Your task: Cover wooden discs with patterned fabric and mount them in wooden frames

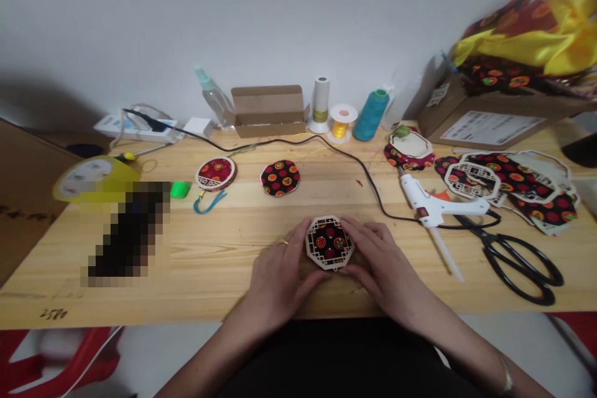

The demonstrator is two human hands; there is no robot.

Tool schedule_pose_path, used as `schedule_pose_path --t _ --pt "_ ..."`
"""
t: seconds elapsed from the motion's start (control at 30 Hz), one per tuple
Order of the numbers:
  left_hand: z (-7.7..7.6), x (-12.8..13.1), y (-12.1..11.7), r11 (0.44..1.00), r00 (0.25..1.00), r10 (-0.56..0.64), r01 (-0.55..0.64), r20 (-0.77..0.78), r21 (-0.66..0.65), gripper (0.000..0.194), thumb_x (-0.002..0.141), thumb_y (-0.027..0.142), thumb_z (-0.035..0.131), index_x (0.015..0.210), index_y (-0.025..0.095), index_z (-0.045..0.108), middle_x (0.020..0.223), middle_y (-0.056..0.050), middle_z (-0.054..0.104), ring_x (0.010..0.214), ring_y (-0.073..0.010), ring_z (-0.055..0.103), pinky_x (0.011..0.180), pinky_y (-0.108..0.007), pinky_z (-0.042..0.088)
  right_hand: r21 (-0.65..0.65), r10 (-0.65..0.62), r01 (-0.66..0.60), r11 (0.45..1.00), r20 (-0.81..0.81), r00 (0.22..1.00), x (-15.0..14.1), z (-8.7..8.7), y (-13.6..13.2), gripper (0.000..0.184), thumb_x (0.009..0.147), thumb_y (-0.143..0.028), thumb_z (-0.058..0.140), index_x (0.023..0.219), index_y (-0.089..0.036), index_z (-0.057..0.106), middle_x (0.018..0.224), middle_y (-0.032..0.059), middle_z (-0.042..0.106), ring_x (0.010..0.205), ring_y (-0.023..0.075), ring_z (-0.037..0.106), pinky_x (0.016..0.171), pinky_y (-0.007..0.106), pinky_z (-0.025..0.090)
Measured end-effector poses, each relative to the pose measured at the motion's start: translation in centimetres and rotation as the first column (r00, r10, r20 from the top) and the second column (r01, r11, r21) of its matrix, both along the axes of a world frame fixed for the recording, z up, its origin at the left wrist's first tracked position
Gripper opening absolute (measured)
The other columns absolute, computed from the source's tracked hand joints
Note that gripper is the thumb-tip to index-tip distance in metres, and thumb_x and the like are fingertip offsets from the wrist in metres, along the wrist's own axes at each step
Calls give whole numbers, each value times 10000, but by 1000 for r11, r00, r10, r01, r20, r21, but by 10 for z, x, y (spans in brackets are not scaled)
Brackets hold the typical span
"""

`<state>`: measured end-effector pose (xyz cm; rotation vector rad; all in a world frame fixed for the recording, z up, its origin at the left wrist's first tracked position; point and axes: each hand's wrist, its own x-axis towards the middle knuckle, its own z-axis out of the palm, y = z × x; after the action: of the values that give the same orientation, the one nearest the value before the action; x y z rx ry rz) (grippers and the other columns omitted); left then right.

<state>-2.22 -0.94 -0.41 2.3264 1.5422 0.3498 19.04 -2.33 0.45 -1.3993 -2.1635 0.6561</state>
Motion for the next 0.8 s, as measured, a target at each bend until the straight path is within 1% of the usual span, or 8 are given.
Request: schedule_pose_path --t 0.1,0.27,0.4,0.5,0.63,0.8 --pt "-1 0 0 1000 1000 -11 11 -2 29 739 834 506 573 1425 246 215 1220 -116 653 889 -278 693 724 -396 534 3 -4 4 1000 -2 1000 0 -1 -1 691 895 -230 537 1486 -337 195 1431 36 451 1169 262 449 990 498 452" --pt "-1 0 0 999 1000 -20 20 -5 38 728 843 507 564 1419 215 229 1251 -151 631 895 -290 693 724 -416 541 -3 -8 8 1000 -7 1000 0 -4 -2 665 885 -212 549 1469 -316 247 1449 30 429 1189 253 421 1018 489 423" --pt "1 0 -1 999 1000 -25 25 13 26 777 829 530 575 1433 225 193 1243 -149 635 899 -289 692 736 -427 539 -12 -8 7 1000 -8 1000 0 -4 -1 670 885 -225 553 1470 -322 241 1452 28 428 1199 246 430 1021 487 421" --pt "1 1 -1 999 1000 -14 14 25 29 752 846 506 565 1437 240 182 1239 -134 639 916 -279 692 753 -415 537 -20 -3 3 1000 -4 1000 1 -3 -1 693 883 -266 564 1479 -324 215 1456 40 422 1211 257 437 1016 505 424" --pt "1 1 -1 999 999 -11 9 34 37 732 852 508 552 1429 232 195 1279 -144 615 916 -290 695 743 -432 548 -19 -11 11 1000 13 1000 2 -1 -2 759 865 -325 591 1496 -311 169 1468 70 401 1265 292 403 1019 545 414" --pt "2 1 0 997 997 -41 36 73 65 658 892 458 516 1424 235 200 1315 -137 594 994 -295 676 773 -449 556 2 -21 21 1000 2 1000 1 -4 -1 625 923 -256 490 1482 -317 217 1463 40 413 1246 258 418 1026 500 423"
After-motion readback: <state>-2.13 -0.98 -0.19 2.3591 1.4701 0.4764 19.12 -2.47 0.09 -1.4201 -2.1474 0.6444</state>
